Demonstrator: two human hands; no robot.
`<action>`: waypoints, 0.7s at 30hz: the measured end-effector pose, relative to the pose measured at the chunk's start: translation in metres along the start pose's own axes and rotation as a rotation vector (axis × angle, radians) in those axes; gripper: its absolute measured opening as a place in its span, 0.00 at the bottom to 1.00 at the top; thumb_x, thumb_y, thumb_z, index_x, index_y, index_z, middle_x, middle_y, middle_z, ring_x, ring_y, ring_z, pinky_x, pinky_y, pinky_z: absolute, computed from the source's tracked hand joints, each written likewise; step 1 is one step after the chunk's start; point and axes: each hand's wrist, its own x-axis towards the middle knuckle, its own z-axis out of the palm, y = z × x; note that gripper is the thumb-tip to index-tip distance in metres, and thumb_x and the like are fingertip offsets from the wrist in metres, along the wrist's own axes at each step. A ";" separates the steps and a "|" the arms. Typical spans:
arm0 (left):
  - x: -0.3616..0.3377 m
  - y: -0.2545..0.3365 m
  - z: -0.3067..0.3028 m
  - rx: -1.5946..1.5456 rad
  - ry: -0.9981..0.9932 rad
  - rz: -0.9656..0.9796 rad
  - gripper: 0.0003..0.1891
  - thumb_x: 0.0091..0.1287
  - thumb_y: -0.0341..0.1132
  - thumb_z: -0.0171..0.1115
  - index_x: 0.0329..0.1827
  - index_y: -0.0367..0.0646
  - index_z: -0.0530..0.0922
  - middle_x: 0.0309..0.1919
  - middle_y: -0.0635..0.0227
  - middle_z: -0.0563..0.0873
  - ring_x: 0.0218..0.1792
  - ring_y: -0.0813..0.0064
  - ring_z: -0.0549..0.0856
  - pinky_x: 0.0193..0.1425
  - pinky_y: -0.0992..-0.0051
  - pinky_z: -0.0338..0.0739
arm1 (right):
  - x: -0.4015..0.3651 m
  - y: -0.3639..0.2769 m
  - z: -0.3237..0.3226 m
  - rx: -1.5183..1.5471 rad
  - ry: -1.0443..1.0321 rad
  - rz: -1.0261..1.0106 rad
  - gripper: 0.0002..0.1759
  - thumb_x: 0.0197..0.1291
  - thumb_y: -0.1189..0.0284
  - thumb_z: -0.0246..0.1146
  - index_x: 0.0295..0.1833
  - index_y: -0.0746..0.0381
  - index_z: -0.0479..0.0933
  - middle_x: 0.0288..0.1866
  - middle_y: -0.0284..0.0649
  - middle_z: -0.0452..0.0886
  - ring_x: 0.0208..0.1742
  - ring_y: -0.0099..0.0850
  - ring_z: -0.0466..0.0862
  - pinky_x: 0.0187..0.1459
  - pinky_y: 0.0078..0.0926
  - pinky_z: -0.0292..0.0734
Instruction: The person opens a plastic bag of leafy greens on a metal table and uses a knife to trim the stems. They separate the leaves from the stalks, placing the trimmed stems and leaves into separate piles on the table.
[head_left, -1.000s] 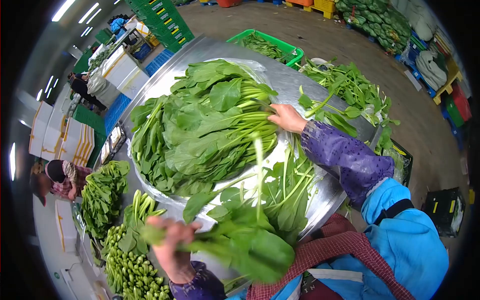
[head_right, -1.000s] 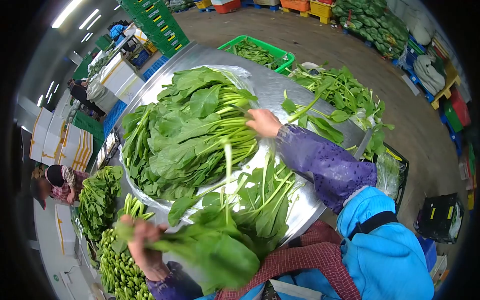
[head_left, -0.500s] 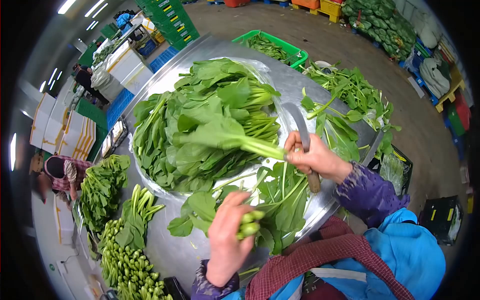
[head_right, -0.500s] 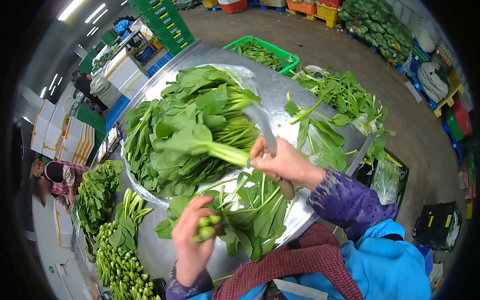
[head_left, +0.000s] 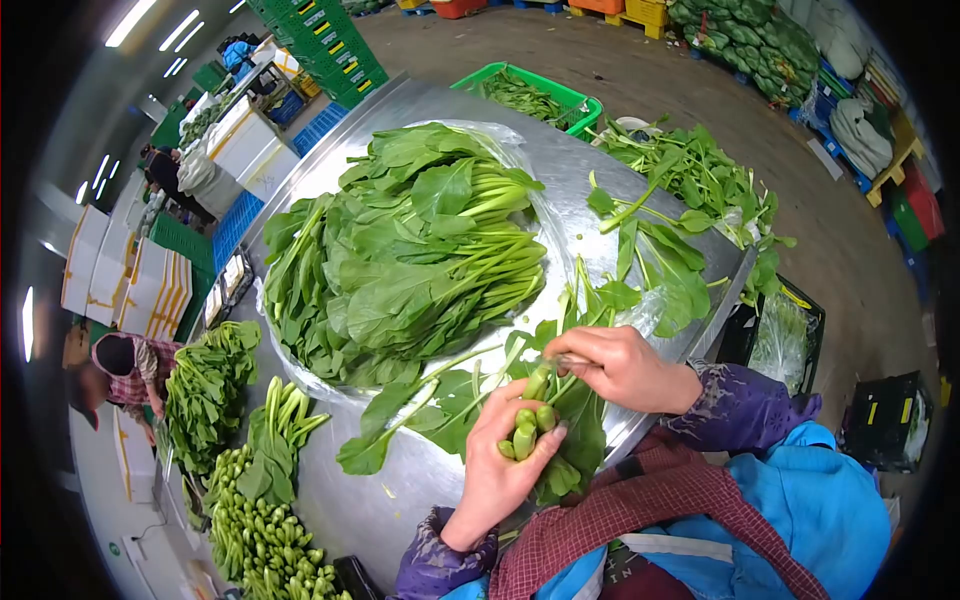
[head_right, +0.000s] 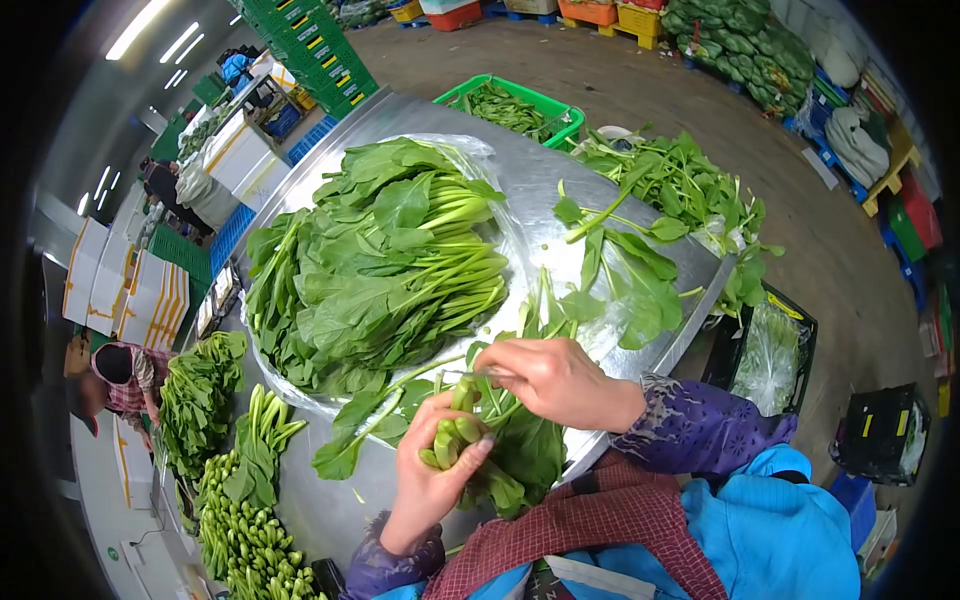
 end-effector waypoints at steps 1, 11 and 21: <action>0.000 0.000 0.001 -0.035 -0.009 -0.024 0.11 0.55 0.30 0.69 0.38 0.35 0.78 0.47 0.55 0.80 0.47 0.61 0.80 0.52 0.69 0.73 | 0.000 -0.002 0.001 -0.118 -0.017 -0.039 0.12 0.52 0.80 0.62 0.44 0.62 0.73 0.30 0.41 0.78 0.31 0.39 0.82 0.27 0.33 0.75; -0.007 0.003 -0.009 -0.243 -0.130 -0.034 0.10 0.55 0.27 0.69 0.38 0.38 0.79 0.48 0.55 0.80 0.47 0.64 0.81 0.55 0.68 0.73 | -0.010 0.071 0.007 -0.379 -0.051 0.318 0.12 0.58 0.74 0.58 0.48 0.62 0.74 0.31 0.47 0.80 0.31 0.46 0.82 0.34 0.40 0.77; -0.016 0.002 -0.061 -1.138 0.129 -0.110 0.32 0.50 0.33 0.72 0.58 0.43 0.66 0.25 0.70 0.74 0.23 0.72 0.77 0.41 0.63 0.76 | 0.083 0.169 0.007 -0.506 0.210 0.035 0.19 0.57 0.73 0.58 0.55 0.64 0.73 0.40 0.50 0.81 0.39 0.45 0.83 0.43 0.39 0.76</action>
